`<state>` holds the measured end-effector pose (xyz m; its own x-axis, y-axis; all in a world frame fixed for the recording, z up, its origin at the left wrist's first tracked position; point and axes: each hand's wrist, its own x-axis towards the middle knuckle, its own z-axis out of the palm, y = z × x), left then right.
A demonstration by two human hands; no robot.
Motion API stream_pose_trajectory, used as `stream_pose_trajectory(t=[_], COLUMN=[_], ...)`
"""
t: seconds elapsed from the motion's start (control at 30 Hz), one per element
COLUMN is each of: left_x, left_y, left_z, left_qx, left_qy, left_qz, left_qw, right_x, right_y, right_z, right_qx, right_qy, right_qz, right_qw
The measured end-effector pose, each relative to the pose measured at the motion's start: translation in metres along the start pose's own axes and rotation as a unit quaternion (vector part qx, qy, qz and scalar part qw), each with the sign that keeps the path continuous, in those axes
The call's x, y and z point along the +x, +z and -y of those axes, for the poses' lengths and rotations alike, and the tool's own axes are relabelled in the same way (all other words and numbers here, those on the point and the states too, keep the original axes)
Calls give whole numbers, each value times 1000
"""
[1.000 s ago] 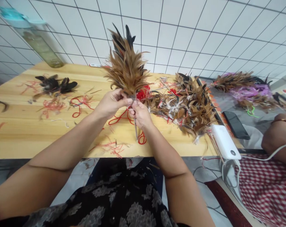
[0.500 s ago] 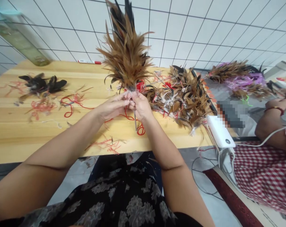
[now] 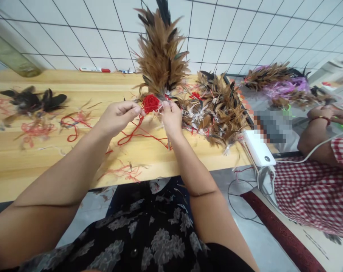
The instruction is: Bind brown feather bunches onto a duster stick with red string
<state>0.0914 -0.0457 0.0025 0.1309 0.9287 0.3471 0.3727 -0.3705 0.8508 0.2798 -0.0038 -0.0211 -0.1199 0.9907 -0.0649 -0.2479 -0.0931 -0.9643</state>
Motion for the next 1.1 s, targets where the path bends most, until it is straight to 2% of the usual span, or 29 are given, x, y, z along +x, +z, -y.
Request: stream_pose_trajectory(t=[0.07,0.17,0.27,0.4,0.5,0.57,0.63,0.73,0.83,0.9,0.97,1.03,1.1], left_x=[-2,-6,-10,-13,-12,-10,-10,-10,-8,-4,-3,-7,-15], left_y=[1,2,2,2,-1,-4,-7,-7,-4,-6,-16,-36,-65], left_z=[-7,-15,-23,-31,-32,-31,-30,-30,-30,-30,-31,-35,-40], left_qx=[45,93,114,101,96,96,96,84,20,-65,-172,-265,-291], left_qy=[46,109,144,147,133,126,121,125,120,104,98,109,129], left_qz=[-14,-19,-12,-3,-40,-70,-80,-59,-37,-26,-19,-15,-25], left_qw=[998,989,983,984,986,985,985,987,992,992,980,958,948], right_x=[1,-3,-13,-24,-27,-28,-29,-31,-34,-35,-34,-31,-26], right_y=[-1,-2,0,2,0,-3,-6,-8,-10,-14,-22,-35,-50], right_z=[-2,0,4,9,13,16,19,23,27,30,34,39,43], right_qx=[-101,-291,-426,-498,-555,-615,-678,-744,-779,-793,-803,-807,-806], right_qy=[-94,-189,-224,-238,-261,-267,-274,-296,-314,-316,-309,-301,-297], right_qz=[-76,-126,-131,-109,-80,-55,-43,-32,4,22,23,7,-21], right_qw=[988,929,866,827,786,740,681,598,543,520,509,508,512])
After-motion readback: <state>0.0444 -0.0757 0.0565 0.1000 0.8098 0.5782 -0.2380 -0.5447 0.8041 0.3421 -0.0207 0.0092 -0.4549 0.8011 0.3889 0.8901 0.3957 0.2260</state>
